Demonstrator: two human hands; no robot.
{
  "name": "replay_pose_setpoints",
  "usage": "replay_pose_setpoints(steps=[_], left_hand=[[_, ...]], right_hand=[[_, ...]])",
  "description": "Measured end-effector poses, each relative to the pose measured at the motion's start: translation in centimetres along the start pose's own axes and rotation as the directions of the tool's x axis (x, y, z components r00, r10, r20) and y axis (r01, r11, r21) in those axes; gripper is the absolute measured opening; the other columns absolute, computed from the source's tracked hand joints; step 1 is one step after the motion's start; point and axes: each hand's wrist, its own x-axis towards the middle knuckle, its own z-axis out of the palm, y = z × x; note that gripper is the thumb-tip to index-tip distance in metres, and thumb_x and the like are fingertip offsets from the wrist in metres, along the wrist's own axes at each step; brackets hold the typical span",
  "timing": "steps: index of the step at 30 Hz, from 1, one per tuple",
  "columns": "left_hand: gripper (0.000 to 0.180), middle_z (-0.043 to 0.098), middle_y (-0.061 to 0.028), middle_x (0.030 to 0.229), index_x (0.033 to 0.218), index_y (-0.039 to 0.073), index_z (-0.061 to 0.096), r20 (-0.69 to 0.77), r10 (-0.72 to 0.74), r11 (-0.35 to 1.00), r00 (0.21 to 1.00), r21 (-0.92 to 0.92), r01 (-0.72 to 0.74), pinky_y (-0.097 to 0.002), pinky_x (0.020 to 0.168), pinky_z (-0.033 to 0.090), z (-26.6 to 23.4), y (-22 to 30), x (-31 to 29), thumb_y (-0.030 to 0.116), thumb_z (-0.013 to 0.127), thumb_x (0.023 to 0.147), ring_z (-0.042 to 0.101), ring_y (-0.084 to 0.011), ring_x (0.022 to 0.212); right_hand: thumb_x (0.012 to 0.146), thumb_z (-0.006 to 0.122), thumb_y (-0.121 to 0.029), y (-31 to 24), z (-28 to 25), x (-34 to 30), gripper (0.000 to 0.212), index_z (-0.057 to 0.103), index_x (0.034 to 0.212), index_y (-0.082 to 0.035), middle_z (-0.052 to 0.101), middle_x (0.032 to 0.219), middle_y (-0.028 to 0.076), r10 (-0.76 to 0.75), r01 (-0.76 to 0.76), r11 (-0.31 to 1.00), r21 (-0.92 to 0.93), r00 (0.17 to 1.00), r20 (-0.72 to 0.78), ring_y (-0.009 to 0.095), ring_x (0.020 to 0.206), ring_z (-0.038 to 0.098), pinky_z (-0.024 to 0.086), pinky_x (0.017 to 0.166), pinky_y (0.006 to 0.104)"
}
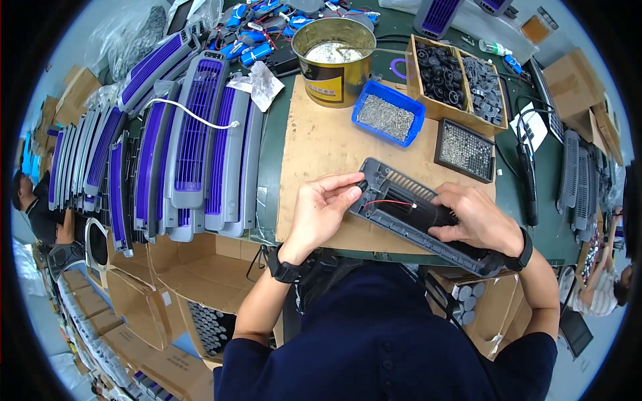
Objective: The person fits a purple grille onto a gray housing, wipes a black fan blade with a cloth, and applies a substance to the blade with a thin tool. They then place the blade into the housing, attach a battery, and secure the assembly with a power screwdriver.
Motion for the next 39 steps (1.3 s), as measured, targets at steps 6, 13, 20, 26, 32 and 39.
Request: replay_pose_setpoints(steps=[6, 13, 20, 26, 32, 39], left_hand=[[0.024, 0.067, -0.0069, 0.103, 0.108, -0.002, 0.069, 0.057, -0.093, 0.995, 0.994, 0.040, 0.090, -0.0242, 0.083, 0.054, -0.3, 0.1, -0.2, -0.007, 0.067, 0.085, 0.066, -0.0118, 0.092], [0.023, 0.064, -0.0053, 0.098, 0.101, -0.004, 0.070, 0.096, 0.038, 0.998, 0.995, 0.048, -0.043, -0.0236, 0.082, 0.056, -0.2, -0.8, -0.2, -0.013, 0.068, 0.080, 0.067, -0.0121, 0.090], [0.020, 0.066, -0.0060, 0.096, 0.099, -0.004, 0.071, 0.135, 0.000, 0.992, 0.991, 0.125, -0.017, -0.0213, 0.072, 0.056, -0.2, -0.1, 0.0, -0.007, 0.073, 0.080, 0.067, -0.0109, 0.081], [0.019, 0.068, -0.0075, 0.094, 0.099, -0.004, 0.072, 0.129, -0.042, 0.942, 0.991, 0.336, -0.004, -0.0206, 0.068, 0.054, 0.0, 0.2, 0.6, -0.003, 0.074, 0.080, 0.068, -0.0111, 0.077], [0.017, 0.067, -0.0092, 0.100, 0.098, -0.005, 0.072, 0.131, 0.010, 0.976, 0.991, 0.216, -0.039, -0.0229, 0.072, 0.056, 0.0, -0.2, 0.7, -0.004, 0.073, 0.081, 0.069, -0.0141, 0.084], [0.017, 0.070, -0.0092, 0.093, 0.096, -0.005, 0.072, 0.091, -0.056, 0.971, 0.994, 0.237, 0.033, -0.0223, 0.068, 0.055, 0.3, 0.0, 1.2, 0.000, 0.075, 0.080, 0.070, -0.0131, 0.077]], right_hand=[[0.069, 0.080, -0.023, -0.3, 0.6, -0.3, 0.044, 0.064, 0.097, 0.008, 0.061, 0.092, 0.020, -0.010, 0.010, 0.999, 0.045, 1.000, -0.003, 0.040, 0.083, 0.061, 0.050, 0.072, 0.0434], [0.069, 0.080, -0.025, -0.7, 0.3, -0.5, 0.045, 0.064, 0.096, 0.008, 0.060, 0.095, 0.018, 0.034, -0.035, 0.999, 0.025, 0.999, 0.036, 0.039, 0.081, 0.062, 0.050, 0.071, 0.0437], [0.069, 0.080, -0.025, -1.1, 0.5, -0.8, 0.042, 0.064, 0.094, 0.005, 0.061, 0.099, 0.016, 0.026, -0.026, 0.998, -0.060, 1.000, -0.003, 0.036, 0.080, 0.064, 0.052, 0.069, 0.0425], [0.069, 0.080, -0.027, -1.3, 1.0, -0.9, 0.044, 0.062, 0.096, 0.002, 0.060, 0.103, 0.015, 0.059, -0.056, 0.991, -0.123, 0.998, 0.021, 0.037, 0.080, 0.062, 0.051, 0.067, 0.0424], [0.068, 0.080, -0.025, -1.3, 1.2, -0.9, 0.044, 0.061, 0.096, 0.003, 0.059, 0.105, 0.015, 0.038, -0.042, 0.988, -0.149, 0.999, -0.031, 0.037, 0.079, 0.062, 0.051, 0.067, 0.0421], [0.070, 0.079, -0.026, -1.3, 1.0, -0.9, 0.044, 0.061, 0.097, 0.002, 0.058, 0.107, 0.015, 0.045, -0.050, 0.982, -0.185, 0.998, -0.033, 0.036, 0.079, 0.063, 0.051, 0.067, 0.0416]])
